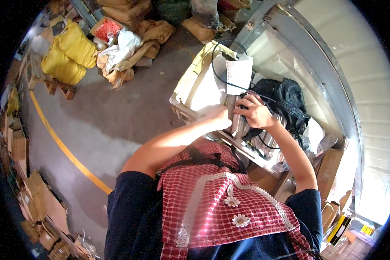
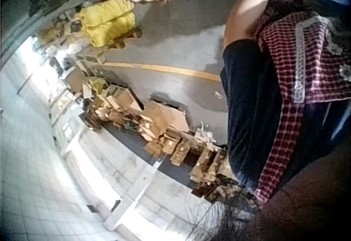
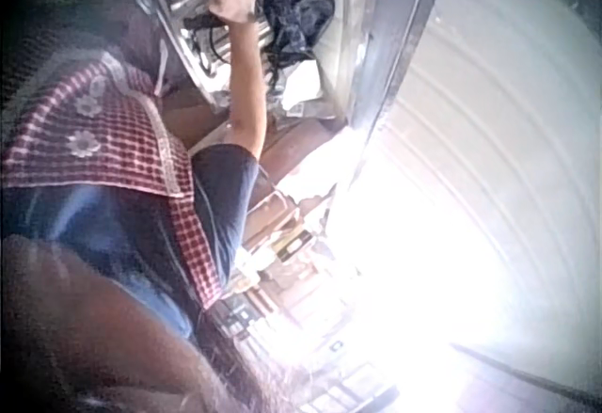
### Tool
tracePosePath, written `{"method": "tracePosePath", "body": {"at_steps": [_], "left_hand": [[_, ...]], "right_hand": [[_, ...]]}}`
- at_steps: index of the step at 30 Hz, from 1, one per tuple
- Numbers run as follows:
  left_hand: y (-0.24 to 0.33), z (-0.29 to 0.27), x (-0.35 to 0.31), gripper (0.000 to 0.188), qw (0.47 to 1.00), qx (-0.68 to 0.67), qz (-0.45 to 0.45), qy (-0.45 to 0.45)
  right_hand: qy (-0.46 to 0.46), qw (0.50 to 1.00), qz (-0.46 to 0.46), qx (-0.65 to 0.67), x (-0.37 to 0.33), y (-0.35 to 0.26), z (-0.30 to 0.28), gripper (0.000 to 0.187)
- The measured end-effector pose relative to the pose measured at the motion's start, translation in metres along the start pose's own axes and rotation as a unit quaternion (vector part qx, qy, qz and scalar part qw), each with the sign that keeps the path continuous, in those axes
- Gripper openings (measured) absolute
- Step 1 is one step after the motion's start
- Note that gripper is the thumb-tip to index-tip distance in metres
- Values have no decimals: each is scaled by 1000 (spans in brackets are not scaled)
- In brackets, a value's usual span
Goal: The person picks up several small hardware components including a black cable, a small metal plate, and packets of screws, then places them into a cardboard box.
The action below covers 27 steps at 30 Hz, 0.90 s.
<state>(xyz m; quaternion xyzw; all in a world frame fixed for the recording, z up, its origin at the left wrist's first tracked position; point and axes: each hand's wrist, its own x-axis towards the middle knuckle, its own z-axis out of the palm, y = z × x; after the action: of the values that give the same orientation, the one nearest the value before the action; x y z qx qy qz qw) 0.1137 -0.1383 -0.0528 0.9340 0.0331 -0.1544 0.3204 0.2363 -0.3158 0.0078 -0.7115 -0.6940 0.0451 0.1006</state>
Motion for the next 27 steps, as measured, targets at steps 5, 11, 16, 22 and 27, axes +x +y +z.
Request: {"method": "tracePosePath", "body": {"at_steps": [5,11,16,22,27], "left_hand": [[-22,-13,-8,36,951,-295,-78,-50],[-28,-58,-18,42,983,-143,-62,-92],[-11,-63,-30,49,998,-31,10,46],[-36,-67,-17,34,953,160,246,76],[-34,-82,-12,36,932,208,298,3]], "right_hand": [[12,1000,5,22,-9,4,-1,45],[19,1000,-9,17,-8,8,-1,45],[23,1000,1,14,-11,9,3,45],[18,1000,5,-6,-12,6,4,46],[23,1000,10,-1,-14,7,8,44]]}}
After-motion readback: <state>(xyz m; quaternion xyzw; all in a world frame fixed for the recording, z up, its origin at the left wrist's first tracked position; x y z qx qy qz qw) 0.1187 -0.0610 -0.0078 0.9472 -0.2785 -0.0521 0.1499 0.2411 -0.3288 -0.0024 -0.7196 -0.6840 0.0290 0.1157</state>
